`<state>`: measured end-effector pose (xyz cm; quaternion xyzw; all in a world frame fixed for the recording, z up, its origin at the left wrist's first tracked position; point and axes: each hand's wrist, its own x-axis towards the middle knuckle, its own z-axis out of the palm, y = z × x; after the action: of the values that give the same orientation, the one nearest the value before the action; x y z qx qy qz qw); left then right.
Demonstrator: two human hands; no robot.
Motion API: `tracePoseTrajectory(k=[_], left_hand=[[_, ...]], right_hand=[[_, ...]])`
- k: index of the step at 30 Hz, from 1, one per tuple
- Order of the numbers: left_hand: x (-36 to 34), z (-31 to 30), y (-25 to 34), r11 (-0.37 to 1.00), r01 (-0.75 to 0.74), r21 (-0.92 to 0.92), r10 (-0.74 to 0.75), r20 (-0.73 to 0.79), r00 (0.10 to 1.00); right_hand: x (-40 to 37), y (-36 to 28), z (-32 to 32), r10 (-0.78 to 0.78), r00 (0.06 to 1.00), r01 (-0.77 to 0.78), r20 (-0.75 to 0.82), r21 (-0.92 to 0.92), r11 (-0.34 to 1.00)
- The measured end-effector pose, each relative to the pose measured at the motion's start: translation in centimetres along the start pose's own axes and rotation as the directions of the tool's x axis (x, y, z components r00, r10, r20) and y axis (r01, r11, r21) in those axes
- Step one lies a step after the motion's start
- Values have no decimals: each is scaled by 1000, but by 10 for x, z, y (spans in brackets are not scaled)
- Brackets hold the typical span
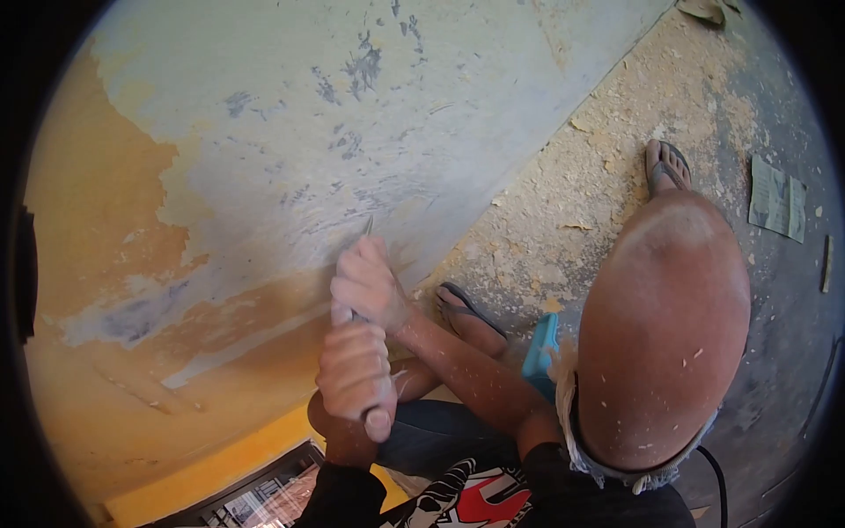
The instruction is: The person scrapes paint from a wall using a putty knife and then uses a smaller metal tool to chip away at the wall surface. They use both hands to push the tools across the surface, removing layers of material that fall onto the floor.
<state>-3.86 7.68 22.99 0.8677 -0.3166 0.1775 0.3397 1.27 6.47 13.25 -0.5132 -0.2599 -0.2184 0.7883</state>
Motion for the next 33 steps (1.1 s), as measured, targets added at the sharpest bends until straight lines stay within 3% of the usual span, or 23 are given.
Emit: tracePoseTrajectory(k=[3, 6, 8, 11, 13, 14, 16, 17, 18, 20, 23, 27, 29, 30, 32, 33], left_hand=[[-3, 5, 3, 995, 100, 6, -100, 4, 995], [-3, 1, 2, 996, 94, -12, -93, 22, 995], [3, -2, 8, 995, 95, 34, -93, -71, 993], [-6, -3, 7, 989, 120, -84, -125, -56, 991], [-23, 7, -9, 912, 392, 122, -358, -228, 905], [-24, 4, -8, 910, 395, 125, -360, -230, 904], [-18, -2, -14, 987, 153, -45, -147, 117, 982], [-3, 12, -4, 995, 74, 72, -66, -111, 992], [-6, 9, -6, 996, 63, 67, -56, -109, 992], [-11, -6, 1, 983, 185, -4, -184, 88, 979], [-13, -2, -2, 988, 140, -62, -141, -15, 990], [-14, 0, -5, 989, 98, -111, -98, 1, 995], [-31, 9, -34, 922, 384, 37, -379, -102, 920], [-32, 9, -31, 924, 380, 39, -375, -104, 921], [-18, 14, -19, 985, 170, 19, -171, 143, 975], [-15, 13, -13, 997, 66, -28, -66, 2, 998]], right_hand=[[-12, 14, 4, -50, 998, 49, 25, 50, 998], [-5, 6, 4, -17, 1000, 16, 21, 38, 999], [1, -5, 1, -2, 999, 1, 33, 31, 1000], [-9, 11, 8, 17, 1000, -16, 10, -4, 1000], [-24, 19, 10, 27, 1000, -27, 2, -15, 1000], [-29, 21, 8, 79, 997, -79, -1, -54, 995], [-25, 23, 2, 125, 992, -126, -12, -111, 986], [-14, 8, -3, 95, 995, -95, 24, -31, 995], [-4, 5, -5, 41, 998, -44, 51, 47, 998], [-12, 13, 3, 17, 999, -19, 50, 35, 999], [-10, 3, 0, 28, 999, -29, 46, 10, 1000], [-22, 17, 3, 43, 998, -42, 39, -16, 999], [-41, 36, 3, 112, 994, -110, 19, -93, 990], [-50, 46, 5, 174, 985, -174, -14, -170, 970], [-26, 31, -5, 93, 995, -95, -24, -98, 991], [-21, 20, -6, 28, 999, -28, -38, -10, 1000]])
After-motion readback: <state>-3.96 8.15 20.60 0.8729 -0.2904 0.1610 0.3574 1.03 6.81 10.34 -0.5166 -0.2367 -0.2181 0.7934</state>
